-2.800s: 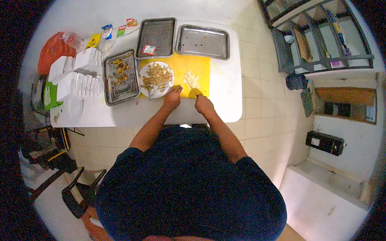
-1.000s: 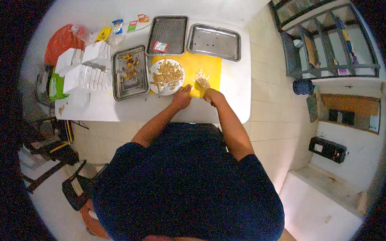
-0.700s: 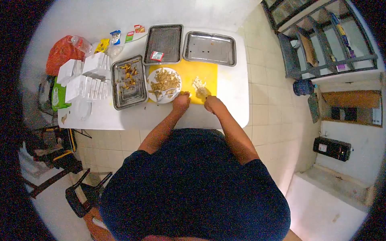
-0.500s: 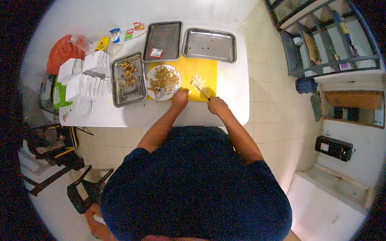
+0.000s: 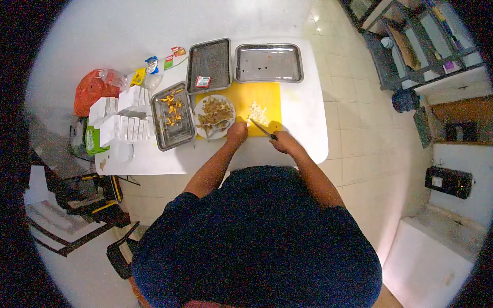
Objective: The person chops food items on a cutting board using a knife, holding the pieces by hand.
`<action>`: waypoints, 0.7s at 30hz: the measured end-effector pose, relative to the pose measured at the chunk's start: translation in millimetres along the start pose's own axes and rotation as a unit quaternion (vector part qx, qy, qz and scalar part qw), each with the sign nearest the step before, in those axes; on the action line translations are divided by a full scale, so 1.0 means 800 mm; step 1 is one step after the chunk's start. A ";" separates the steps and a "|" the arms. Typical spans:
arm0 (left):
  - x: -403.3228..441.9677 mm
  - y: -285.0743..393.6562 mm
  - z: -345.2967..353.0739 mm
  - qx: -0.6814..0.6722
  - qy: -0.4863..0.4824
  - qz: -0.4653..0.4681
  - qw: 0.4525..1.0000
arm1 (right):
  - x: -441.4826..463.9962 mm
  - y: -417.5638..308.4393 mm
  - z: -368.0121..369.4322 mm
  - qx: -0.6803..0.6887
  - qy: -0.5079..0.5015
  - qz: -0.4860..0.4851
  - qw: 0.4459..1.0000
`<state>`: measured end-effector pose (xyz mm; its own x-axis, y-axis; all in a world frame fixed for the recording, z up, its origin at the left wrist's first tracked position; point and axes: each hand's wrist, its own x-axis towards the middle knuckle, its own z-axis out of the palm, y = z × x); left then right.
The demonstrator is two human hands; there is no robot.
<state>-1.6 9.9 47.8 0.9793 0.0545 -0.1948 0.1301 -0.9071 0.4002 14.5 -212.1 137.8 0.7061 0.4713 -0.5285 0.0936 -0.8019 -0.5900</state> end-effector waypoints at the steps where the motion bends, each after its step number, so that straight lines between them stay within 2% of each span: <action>1: 0.000 0.003 -0.004 -0.003 -0.005 -0.010 1.000 | -0.005 -0.002 -0.005 0.012 -0.011 0.001 1.000; 2: 0.003 0.005 -0.010 -0.006 -0.009 -0.018 1.000 | -0.009 -0.005 -0.011 0.024 -0.021 0.003 0.999; 5: 0.009 0.014 -0.024 -0.024 -0.011 -0.066 0.998 | -0.004 0.024 0.005 0.009 0.055 -0.086 0.995; 8: 0.022 -0.001 -0.003 -0.068 0.047 -0.032 0.996 | 0.010 0.046 0.019 0.001 0.052 -0.075 0.996; 11: 0.033 -0.001 0.001 -0.045 0.029 -0.048 0.997 | 0.002 0.039 0.020 -0.022 0.062 -0.065 0.996; 14: 0.033 -0.007 0.009 -0.042 0.066 -0.014 0.997 | -0.015 0.025 0.016 -0.049 0.049 -0.029 0.997; 17: 0.030 0.002 -0.001 -0.070 0.067 -0.047 0.994 | -0.029 0.016 0.020 -0.052 0.067 0.007 0.996; 21: 0.033 0.003 -0.012 -0.149 0.023 -0.090 0.984 | -0.027 0.023 0.023 -0.039 0.084 -0.018 0.996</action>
<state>26.1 13.0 52.2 0.9410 0.2289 -0.2493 0.3361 -0.7183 0.6091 -11.9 -230.6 127.4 0.8081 0.4378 -0.3940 0.1715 -0.8148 -0.5537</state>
